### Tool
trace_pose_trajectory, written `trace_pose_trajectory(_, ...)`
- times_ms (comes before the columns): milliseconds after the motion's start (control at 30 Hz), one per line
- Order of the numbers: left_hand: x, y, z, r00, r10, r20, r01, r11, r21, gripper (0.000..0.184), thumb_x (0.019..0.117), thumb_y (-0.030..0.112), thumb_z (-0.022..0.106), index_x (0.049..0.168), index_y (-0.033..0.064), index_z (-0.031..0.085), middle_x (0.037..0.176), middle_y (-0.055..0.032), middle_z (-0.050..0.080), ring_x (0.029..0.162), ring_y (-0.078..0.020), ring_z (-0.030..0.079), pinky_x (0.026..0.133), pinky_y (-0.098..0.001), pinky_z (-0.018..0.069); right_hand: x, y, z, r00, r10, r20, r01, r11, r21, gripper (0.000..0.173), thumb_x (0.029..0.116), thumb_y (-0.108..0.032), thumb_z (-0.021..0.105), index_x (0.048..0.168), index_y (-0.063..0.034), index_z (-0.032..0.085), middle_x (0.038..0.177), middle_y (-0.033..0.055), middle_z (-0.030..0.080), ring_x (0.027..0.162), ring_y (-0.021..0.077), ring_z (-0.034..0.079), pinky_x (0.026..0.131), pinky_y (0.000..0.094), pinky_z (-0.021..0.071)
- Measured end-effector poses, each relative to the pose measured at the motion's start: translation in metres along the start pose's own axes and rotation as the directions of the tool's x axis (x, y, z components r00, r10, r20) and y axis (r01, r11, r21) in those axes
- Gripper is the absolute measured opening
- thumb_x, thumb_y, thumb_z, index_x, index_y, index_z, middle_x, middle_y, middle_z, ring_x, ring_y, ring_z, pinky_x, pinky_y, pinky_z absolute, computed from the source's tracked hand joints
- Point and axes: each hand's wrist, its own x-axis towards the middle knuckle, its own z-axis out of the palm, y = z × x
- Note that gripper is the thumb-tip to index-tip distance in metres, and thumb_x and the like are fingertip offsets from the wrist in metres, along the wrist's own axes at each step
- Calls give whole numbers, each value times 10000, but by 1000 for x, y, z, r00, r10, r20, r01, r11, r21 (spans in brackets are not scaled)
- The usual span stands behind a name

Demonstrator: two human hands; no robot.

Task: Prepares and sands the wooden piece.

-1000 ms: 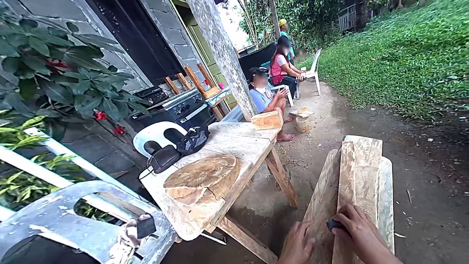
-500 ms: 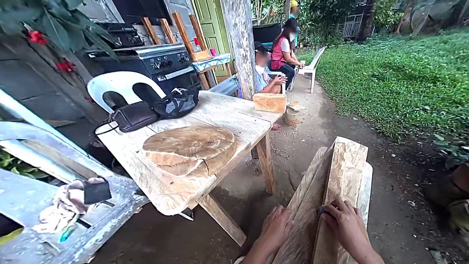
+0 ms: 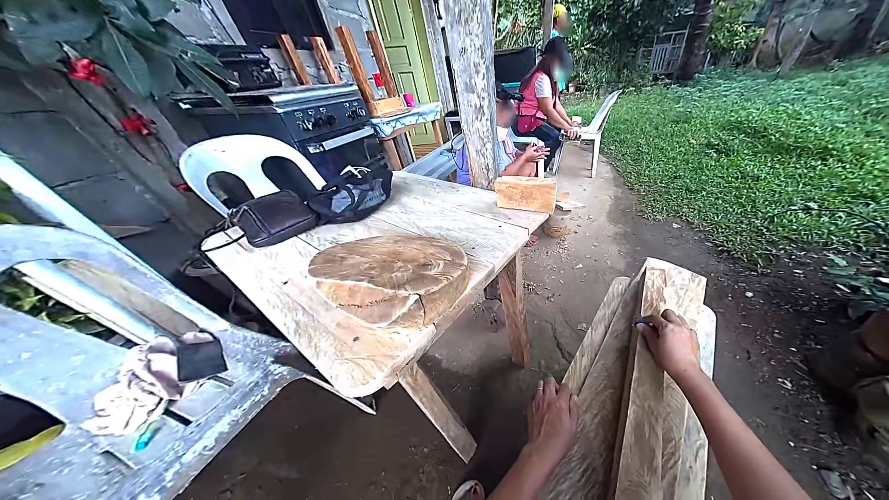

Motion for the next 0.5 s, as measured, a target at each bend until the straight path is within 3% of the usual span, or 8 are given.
trace_pose_trajectory(67,1,0,-1,1000,-8,5,8,1000,-9,428,1088,326,397,1293,71,674,1347,-200,599,1302,-357,555,1059,-468,481,-22,0,-2,999,-50,13,50,999,-1,304,1032,-303,633,1178,-65,753,1248,232,658,1215,435,599,1022,613,450)
trace_pose_trajectory(233,3,-1,1,1000,9,-20,-9,999,-34,429,1085,305,397,1280,41,674,1325,-224,606,1292,-383,558,1059,-492,475,-84,2,11,966,-160,-203,181,980,88,207,959,-179,733,1037,6,781,1003,269,680,1000,477,655,875,632,506)
trace_pose_trajectory(333,2,-3,2,999,9,-43,-11,999,-51,421,1080,303,410,1272,44,681,1307,-220,614,1273,-380,569,1049,-484,483,-111,-6,7,964,-207,-169,217,975,45,192,948,-170,743,1003,10,783,981,257,695,980,466,673,857,622,515)
trace_pose_trajectory(433,2,-4,3,999,4,-49,-7,999,-52,421,1078,310,413,1274,54,684,1304,-212,618,1268,-374,572,1047,-476,487,-155,-7,10,911,-353,-213,368,929,32,171,888,-157,765,944,2,794,873,233,691,851,446,694,760,613,550)
trace_pose_trajectory(500,3,0,3,999,-14,-29,13,999,-43,426,1083,313,401,1298,60,668,1330,-212,603,1288,-375,559,1054,-480,482,-186,-6,9,897,-391,-206,407,912,43,194,910,-176,745,991,-10,802,867,229,688,829,434,693,743,588,556)
